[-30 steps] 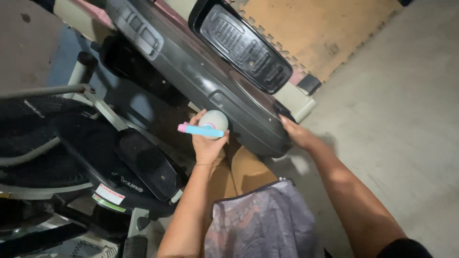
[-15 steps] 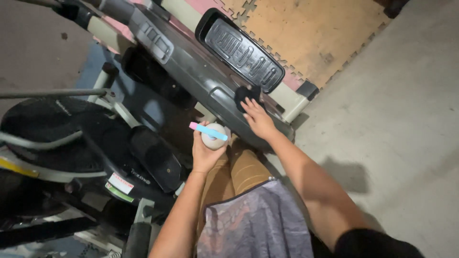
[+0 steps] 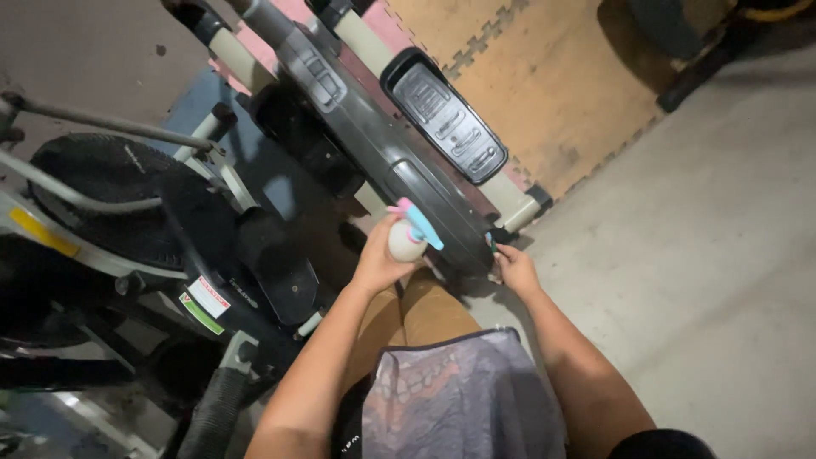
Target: The recorder is cleaning an elliptical machine by spraying it with a cleaning solution and wiping it with a cloth.
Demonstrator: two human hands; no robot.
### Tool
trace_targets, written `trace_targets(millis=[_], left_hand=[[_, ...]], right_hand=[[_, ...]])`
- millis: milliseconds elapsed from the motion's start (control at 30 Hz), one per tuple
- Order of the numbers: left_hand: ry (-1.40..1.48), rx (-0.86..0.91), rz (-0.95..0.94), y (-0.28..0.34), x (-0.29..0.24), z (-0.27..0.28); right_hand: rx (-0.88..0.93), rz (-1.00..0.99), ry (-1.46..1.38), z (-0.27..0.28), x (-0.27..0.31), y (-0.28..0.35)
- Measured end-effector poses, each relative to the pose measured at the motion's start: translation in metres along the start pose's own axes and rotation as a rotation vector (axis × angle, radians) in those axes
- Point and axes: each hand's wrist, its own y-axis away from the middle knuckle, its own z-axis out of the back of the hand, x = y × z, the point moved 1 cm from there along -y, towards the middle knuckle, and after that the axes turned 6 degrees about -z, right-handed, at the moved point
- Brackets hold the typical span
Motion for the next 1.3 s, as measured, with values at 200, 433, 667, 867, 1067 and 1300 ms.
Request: trace_targets(millis=[200,433,667,867,1067,1300], left_hand=[[-0.001,0.161,-0.067,0.01,-0.021,0.009],[0.086,0.205,-0.018,0.023,0.015,0.012],[0.412,0.452,0.337,-0.007,-0.01,0.075],[0.474,0.449,0.089,-0.006,0.037,0.084],[0.134,-0.013,0.063,0.001,0.021,0.113],[-0.006,-0.281,0.038,-0.003,0.051,0.159]], right_hand=[[0.296,-0.161,-0.933,-0.002,0.102,0.005],[0.504,0.2,-0.88,-0.017,0.292,0.067],[0.562,0.396,-0.83,-0.033,0.354,0.062],[0.38,0.1,-0.441,-0.055,0.373,0.049],[0.296,0.403,-0.389,-0.104,0.398,0.054],[0.399,0.316,-0.383,-0.145,0.448,0.043]])
